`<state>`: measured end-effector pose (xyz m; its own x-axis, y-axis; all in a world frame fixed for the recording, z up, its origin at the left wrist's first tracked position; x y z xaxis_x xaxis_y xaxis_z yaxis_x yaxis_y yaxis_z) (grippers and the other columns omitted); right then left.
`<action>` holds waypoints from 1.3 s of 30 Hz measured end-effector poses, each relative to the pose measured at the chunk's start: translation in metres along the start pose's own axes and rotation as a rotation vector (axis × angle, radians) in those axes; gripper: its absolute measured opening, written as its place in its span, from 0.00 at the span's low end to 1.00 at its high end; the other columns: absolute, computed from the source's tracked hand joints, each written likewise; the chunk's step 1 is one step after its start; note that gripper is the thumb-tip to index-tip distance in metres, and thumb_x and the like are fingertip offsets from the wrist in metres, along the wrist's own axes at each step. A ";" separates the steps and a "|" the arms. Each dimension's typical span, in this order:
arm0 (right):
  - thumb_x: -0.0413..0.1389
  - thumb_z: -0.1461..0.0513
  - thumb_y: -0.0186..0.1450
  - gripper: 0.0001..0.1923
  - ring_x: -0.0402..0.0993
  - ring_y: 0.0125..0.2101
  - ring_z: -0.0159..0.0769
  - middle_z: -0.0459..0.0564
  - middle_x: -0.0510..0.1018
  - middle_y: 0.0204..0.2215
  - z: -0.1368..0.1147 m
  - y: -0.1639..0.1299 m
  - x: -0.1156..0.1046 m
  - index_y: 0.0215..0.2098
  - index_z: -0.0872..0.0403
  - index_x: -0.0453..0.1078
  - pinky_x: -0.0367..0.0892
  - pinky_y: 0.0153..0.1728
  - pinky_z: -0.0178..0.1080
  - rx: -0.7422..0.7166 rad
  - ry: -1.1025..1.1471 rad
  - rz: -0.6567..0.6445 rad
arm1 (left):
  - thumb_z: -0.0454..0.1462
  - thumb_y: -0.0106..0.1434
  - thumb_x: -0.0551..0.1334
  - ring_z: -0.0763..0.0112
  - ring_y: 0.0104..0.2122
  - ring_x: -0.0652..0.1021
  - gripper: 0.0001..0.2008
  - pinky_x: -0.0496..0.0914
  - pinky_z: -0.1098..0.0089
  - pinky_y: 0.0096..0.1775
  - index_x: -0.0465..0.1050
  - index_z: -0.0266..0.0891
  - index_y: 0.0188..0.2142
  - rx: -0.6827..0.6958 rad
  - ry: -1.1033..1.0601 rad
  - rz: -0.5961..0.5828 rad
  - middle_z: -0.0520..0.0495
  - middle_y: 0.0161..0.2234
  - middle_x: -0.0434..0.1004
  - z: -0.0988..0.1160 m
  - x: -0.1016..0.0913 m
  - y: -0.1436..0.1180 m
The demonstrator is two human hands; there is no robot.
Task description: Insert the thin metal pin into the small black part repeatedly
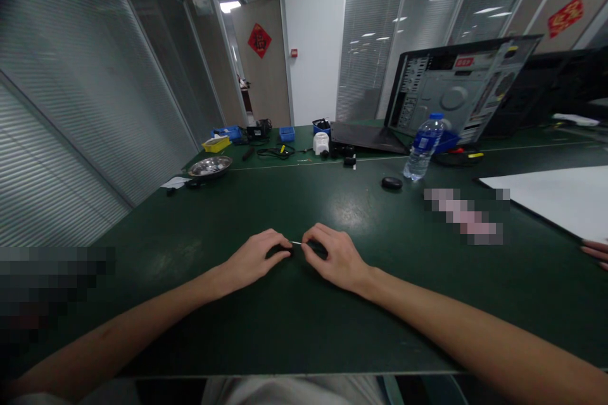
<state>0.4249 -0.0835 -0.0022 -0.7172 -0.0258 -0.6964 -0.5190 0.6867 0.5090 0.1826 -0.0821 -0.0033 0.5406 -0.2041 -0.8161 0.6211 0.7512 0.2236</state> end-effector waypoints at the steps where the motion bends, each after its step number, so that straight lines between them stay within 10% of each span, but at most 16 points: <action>1: 0.54 0.61 0.72 0.05 0.70 0.31 0.32 0.47 0.75 0.35 0.000 0.000 0.000 0.41 0.53 0.72 0.62 0.32 0.35 0.005 0.002 -0.006 | 0.41 0.73 0.59 0.64 0.46 0.76 0.10 0.71 0.63 0.49 0.76 0.43 0.50 -0.016 0.006 -0.012 0.46 0.46 0.78 -0.004 -0.004 0.000; 9: 0.54 0.59 0.72 0.07 0.70 0.30 0.31 0.47 0.75 0.35 0.000 0.000 0.000 0.42 0.53 0.72 0.62 0.30 0.35 0.025 0.000 -0.017 | 0.43 0.69 0.62 0.60 0.47 0.78 0.14 0.72 0.63 0.48 0.78 0.43 0.51 -0.366 0.039 0.198 0.45 0.50 0.80 -0.117 -0.081 -0.023; 16: 0.54 0.59 0.73 0.07 0.70 0.30 0.31 0.47 0.76 0.35 0.002 0.000 0.001 0.41 0.53 0.72 0.63 0.31 0.35 0.022 -0.016 -0.019 | 0.39 0.66 0.65 0.62 0.44 0.79 0.12 0.69 0.68 0.46 0.80 0.36 0.46 -0.783 0.369 0.509 0.49 0.43 0.82 -0.237 -0.176 -0.105; 22: 0.54 0.59 0.72 0.07 0.70 0.30 0.32 0.47 0.76 0.35 0.004 -0.001 0.002 0.41 0.53 0.72 0.63 0.31 0.35 0.023 -0.024 -0.022 | 0.37 0.68 0.60 0.63 0.42 0.78 0.12 0.67 0.70 0.44 0.79 0.33 0.45 -0.891 0.488 0.582 0.52 0.37 0.79 -0.246 -0.198 -0.149; 39: 0.53 0.59 0.73 0.08 0.71 0.30 0.32 0.48 0.76 0.35 0.000 0.000 0.001 0.41 0.53 0.72 0.64 0.31 0.35 0.023 -0.021 -0.037 | 0.38 0.68 0.58 0.56 0.45 0.78 0.14 0.68 0.66 0.47 0.80 0.34 0.47 -0.882 0.740 0.491 0.43 0.41 0.82 -0.247 -0.194 -0.148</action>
<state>0.4242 -0.0830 -0.0029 -0.6879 -0.0367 -0.7248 -0.5340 0.7020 0.4712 -0.1544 0.0016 -0.0094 -0.0185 0.4033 -0.9149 -0.3014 0.8702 0.3897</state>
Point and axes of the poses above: each hand's wrist, its own y-axis towards the middle knuckle, its own x-axis out of the palm, z = x × y, the point moved 1 cm from there along y, towards the middle knuckle
